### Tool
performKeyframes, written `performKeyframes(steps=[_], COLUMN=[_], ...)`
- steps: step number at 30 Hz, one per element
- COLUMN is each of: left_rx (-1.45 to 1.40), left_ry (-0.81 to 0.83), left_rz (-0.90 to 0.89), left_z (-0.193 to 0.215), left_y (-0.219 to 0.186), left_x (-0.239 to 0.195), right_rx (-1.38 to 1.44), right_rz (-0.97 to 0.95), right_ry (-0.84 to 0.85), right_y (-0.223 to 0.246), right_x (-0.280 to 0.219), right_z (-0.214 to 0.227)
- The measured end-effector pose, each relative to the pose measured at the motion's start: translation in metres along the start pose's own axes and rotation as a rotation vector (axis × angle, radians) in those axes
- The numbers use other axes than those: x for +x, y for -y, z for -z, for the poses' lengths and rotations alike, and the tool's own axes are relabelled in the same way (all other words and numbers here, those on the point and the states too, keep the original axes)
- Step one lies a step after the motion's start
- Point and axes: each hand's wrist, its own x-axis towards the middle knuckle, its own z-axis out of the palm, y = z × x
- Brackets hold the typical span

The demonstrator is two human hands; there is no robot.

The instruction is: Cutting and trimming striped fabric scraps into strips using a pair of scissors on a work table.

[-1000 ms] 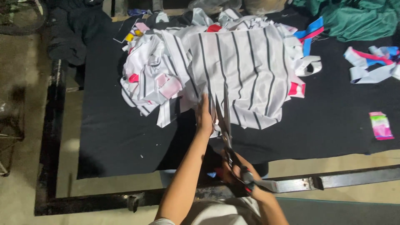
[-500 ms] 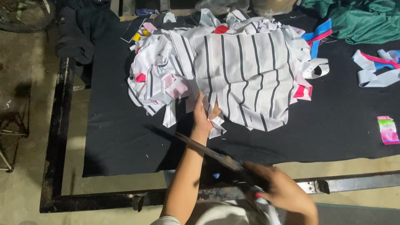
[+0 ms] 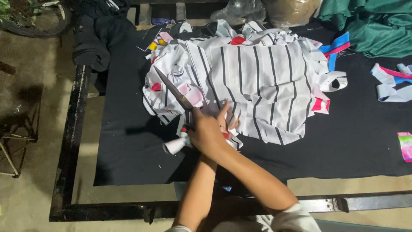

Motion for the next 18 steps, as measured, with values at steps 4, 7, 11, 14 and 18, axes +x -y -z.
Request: performKeyframes(steps=[4,7,11,14,18], left_rx=[0.133,0.151,0.369,0.553,0.883], left_ry=[0.064,0.041,-0.209,-0.238,-0.205], left_rz=[-0.039,-0.043,0.015,-0.002,-0.138], left_z=[-0.01,-0.025,-0.035,-0.019,0.011], left_y=[-0.012,-0.027,-0.033,-0.025,-0.003], left_x=[-0.015,-0.027,-0.033,-0.018,0.001], right_rx=[-0.07,-0.113,0.032,0.258,0.453], right_rz=[-0.048,-0.153,-0.107,0.173,0.194], right_ry=[0.003,0.193,0.49,0.283,-0.288], right_y=[0.03,0.023,0.03,0.017,-0.029], right_x=[0.019,0.033,0.012,-0.008,-0.049], right_z=[-0.015,-0.05,-0.015,0.022,0.066])
